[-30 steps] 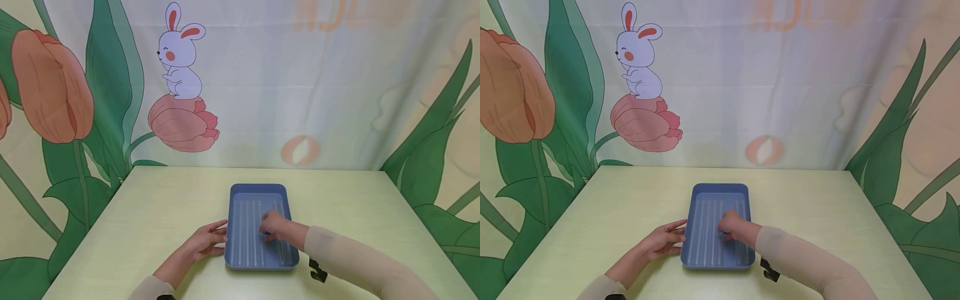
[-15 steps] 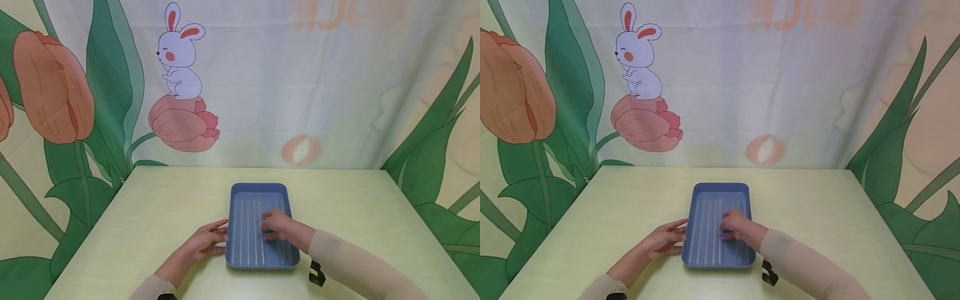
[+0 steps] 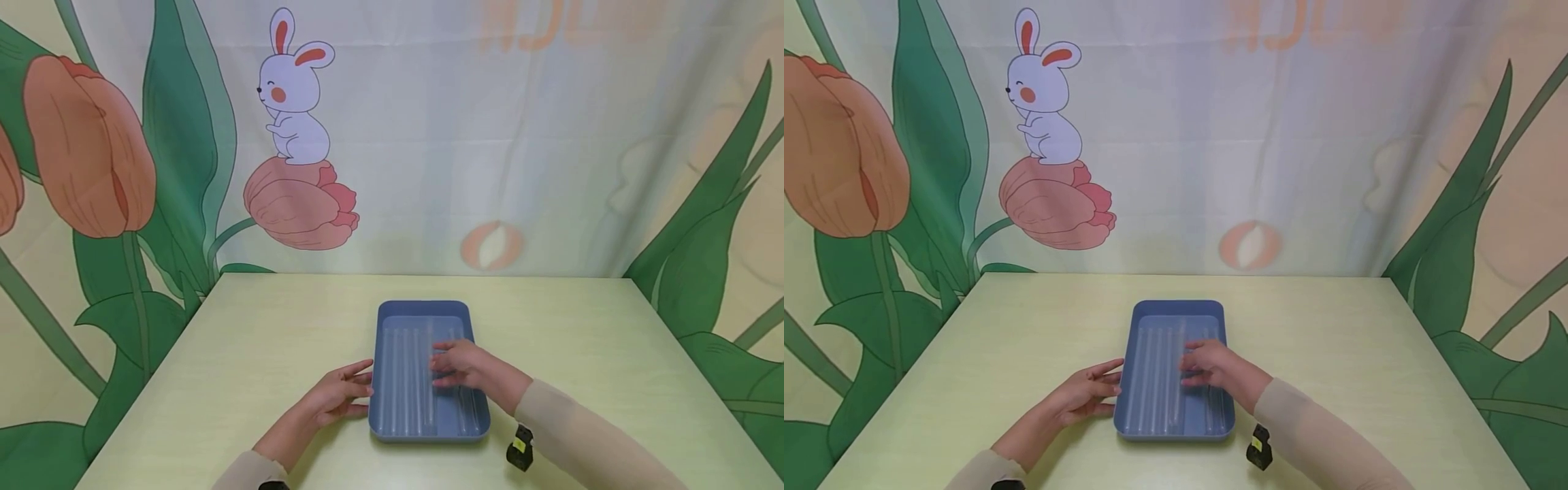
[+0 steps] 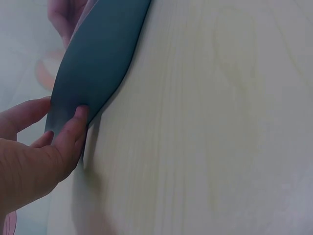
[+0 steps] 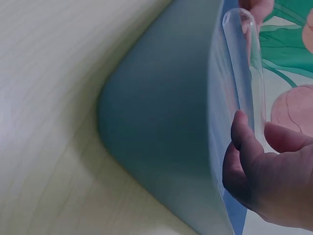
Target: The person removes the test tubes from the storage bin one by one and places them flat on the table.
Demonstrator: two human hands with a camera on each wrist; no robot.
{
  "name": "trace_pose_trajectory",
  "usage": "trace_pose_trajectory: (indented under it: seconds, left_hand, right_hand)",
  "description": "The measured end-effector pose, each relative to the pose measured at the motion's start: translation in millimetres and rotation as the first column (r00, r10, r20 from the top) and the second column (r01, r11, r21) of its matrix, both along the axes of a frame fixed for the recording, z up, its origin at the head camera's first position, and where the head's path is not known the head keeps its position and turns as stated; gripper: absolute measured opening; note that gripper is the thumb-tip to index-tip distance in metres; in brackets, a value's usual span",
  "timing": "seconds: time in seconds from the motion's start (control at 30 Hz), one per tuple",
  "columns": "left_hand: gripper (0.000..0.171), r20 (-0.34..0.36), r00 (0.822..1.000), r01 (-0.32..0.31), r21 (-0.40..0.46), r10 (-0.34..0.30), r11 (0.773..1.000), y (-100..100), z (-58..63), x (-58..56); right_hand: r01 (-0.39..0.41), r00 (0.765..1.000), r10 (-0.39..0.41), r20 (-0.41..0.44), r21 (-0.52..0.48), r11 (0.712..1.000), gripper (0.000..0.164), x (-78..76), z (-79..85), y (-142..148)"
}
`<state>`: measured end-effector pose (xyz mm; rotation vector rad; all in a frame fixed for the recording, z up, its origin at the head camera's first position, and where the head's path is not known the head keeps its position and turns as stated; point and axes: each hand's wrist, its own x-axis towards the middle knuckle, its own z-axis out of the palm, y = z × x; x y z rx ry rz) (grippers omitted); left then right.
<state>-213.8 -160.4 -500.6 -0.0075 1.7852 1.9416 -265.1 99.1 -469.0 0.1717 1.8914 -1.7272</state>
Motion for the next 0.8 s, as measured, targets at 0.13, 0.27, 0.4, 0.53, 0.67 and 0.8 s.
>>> trace_pose_trajectory:
  seconds: [0.13,0.27,0.4,0.53,0.67,0.8]
  left_hand:
    - [0.073,0.001,1.000,0.000,-0.001,0.000,1.000,0.5,0.3,-1.0]
    - [0.072,-0.006,1.000,-0.001,-0.010,0.001,1.000,0.5,0.8,-2.3]
    - [0.072,-0.012,1.000,0.002,-0.018,-0.002,1.000,0.1,0.7,-2.7]
    - [0.072,-0.007,1.000,0.001,-0.018,-0.001,1.000,0.2,-0.3,-2.0]
    - [0.072,-0.003,1.000,-0.002,-0.011,0.002,1.000,0.5,-0.5,-1.2]
    - [0.072,-0.004,1.000,0.004,-0.011,-0.004,1.000,0.6,-0.5,-1.1]
  right_hand:
    - [-0.020,1.000,0.020,-0.003,-0.032,0.999,0.064,0.4,6.8,4.6]
    - [-0.029,1.000,0.029,-0.010,-0.063,0.998,0.064,1.5,14.5,6.3]
    - [-0.044,0.999,0.043,-0.017,-0.083,0.996,0.063,2.3,19.1,7.5]
    - [-0.063,0.998,0.060,-0.026,-0.095,0.994,0.063,3.0,22.5,10.4]
    - [-0.066,0.998,0.063,-0.032,-0.116,0.991,0.064,2.8,27.2,14.3]
    - [-0.087,0.996,0.082,-0.041,-0.122,0.989,0.065,4.1,35.1,19.6]
